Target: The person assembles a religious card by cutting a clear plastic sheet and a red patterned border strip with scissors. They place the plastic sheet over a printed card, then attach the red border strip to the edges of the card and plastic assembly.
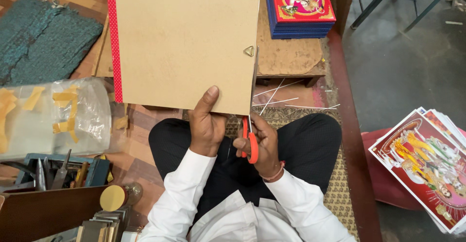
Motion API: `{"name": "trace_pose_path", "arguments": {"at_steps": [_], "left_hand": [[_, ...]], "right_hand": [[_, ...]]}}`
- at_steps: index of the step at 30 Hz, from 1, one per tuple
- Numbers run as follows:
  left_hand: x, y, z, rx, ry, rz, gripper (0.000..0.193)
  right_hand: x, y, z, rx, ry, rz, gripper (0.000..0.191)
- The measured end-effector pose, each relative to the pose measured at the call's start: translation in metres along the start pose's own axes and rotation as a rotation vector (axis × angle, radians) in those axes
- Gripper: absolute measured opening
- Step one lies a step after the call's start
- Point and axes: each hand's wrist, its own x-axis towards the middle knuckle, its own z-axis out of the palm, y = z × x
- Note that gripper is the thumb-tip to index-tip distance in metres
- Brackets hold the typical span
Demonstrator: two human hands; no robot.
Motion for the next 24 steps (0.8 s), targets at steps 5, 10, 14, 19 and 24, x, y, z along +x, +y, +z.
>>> {"name": "trace_pose_path", "arguments": {"at_steps": [5, 10, 14, 19, 24], "left_hand": [[0.001, 0.000, -0.003, 0.031, 0.001, 0.018, 0.044], [0.001, -0.002, -0.004, -0.002, -0.021, -0.019, 0.042], [-0.002, -0.002, -0.003, -0.017, -0.065, -0.044, 0.043], [-0.008, 0.000, -0.002, 0.031, -0.062, -0.036, 0.047], [-0.013, 0.001, -0.004, 0.041, -0.066, -0.074, 0.050]], "right_hand": [[-0.003, 0.001, 0.001, -0.054, 0.043, 0.060, 0.067], [-0.004, 0.007, 0.001, -0.014, 0.030, 0.053, 0.074], [0.006, 0.007, -0.008, 0.044, -0.086, -0.009, 0.083], [0.022, 0.000, -0.010, 0.031, -0.045, -0.054, 0.088], [0.033, -0.010, -0.006, -0.027, 0.035, -0.069, 0.086]]}}
